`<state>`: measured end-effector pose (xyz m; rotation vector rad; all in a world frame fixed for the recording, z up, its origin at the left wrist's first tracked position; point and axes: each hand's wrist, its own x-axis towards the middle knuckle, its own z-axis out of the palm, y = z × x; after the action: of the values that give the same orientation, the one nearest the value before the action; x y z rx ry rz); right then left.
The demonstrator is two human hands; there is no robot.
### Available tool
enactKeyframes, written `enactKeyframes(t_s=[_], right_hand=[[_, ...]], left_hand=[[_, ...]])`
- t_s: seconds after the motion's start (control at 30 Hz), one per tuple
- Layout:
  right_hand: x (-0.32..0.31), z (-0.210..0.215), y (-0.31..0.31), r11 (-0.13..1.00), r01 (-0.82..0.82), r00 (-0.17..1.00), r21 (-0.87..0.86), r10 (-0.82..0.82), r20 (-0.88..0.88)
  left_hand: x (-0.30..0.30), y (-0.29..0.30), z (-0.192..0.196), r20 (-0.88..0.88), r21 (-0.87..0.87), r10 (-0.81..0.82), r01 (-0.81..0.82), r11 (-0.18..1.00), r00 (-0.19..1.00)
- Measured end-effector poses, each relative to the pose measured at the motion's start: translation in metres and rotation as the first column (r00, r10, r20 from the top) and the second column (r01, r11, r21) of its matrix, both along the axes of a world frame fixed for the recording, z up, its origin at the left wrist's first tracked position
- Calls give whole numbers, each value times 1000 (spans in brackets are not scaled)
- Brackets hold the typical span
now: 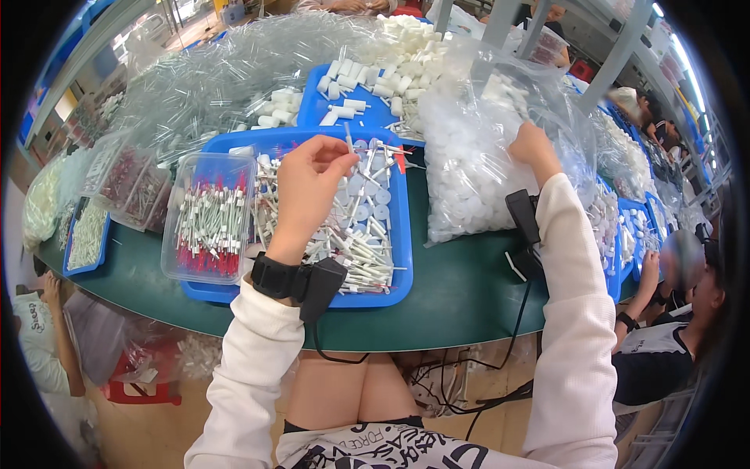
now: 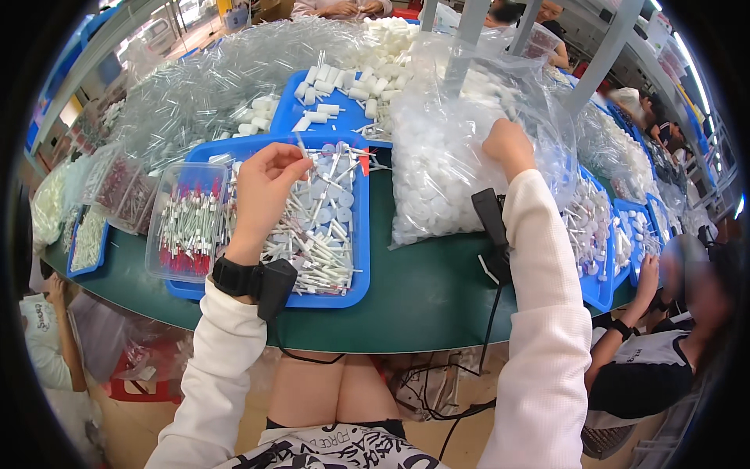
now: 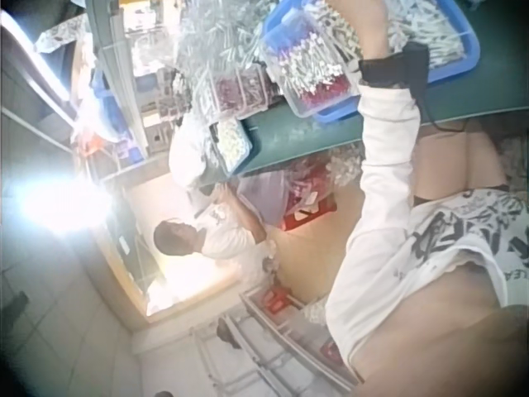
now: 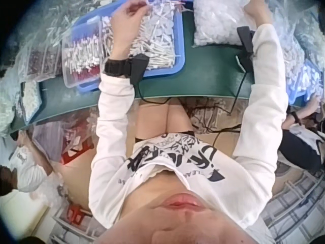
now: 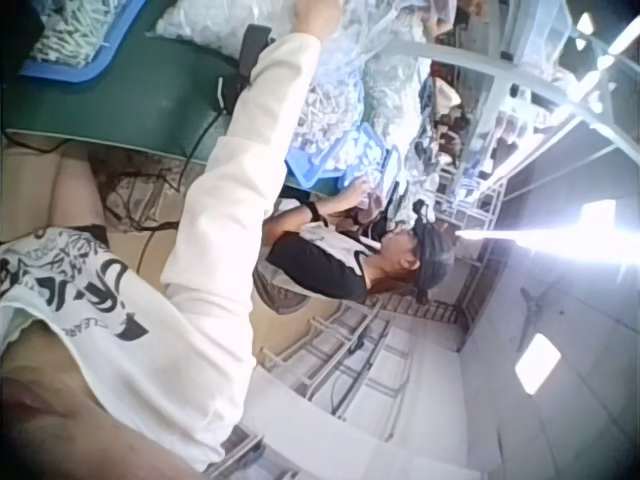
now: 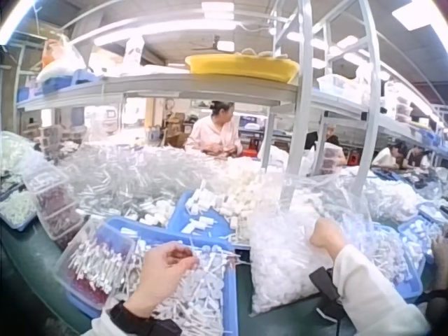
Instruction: The person sits at a table in a factory setting and assembles small white plastic components. They pick up a white plastic cap and a thin white stick, insert the stick into the cap, and place the assembled unit into a blue tray. This repetitive assembly process continues throughout the video.
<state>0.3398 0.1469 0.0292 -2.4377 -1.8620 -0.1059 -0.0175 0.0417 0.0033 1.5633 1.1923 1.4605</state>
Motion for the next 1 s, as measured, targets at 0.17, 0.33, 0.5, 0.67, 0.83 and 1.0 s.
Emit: enactKeyframes(t_s=[0.17, 0.33, 0.5, 0.67, 0.83, 1.0], right_hand=[[3, -4, 2, 994, -104, 993, -30, 105, 47], [19, -6, -3, 975, -222, 970, 32, 224, -96], [2, 0, -24, 947, -254, 904, 197, 305, -299], [10, -15, -14, 945, -193, 903, 266, 277, -329], [-3, -19, -1, 944, -18, 923, 330, 143, -358], [22, -25, 10, 845, 109, 987, 523, -28, -161]], left_hand=[[0, -2, -2, 483, -47, -155, 202, 978, 862], [-3, -6, 1, 534, -108, -151, 245, 963, 832], [-4, -7, -2, 462, -170, -155, 258, 951, 873], [7, -16, 2, 476, -122, -287, 386, 914, 831], [7, -23, 5, 476, -162, -455, 584, 796, 753], [13, -16, 3, 586, -162, -557, 759, 631, 589]])
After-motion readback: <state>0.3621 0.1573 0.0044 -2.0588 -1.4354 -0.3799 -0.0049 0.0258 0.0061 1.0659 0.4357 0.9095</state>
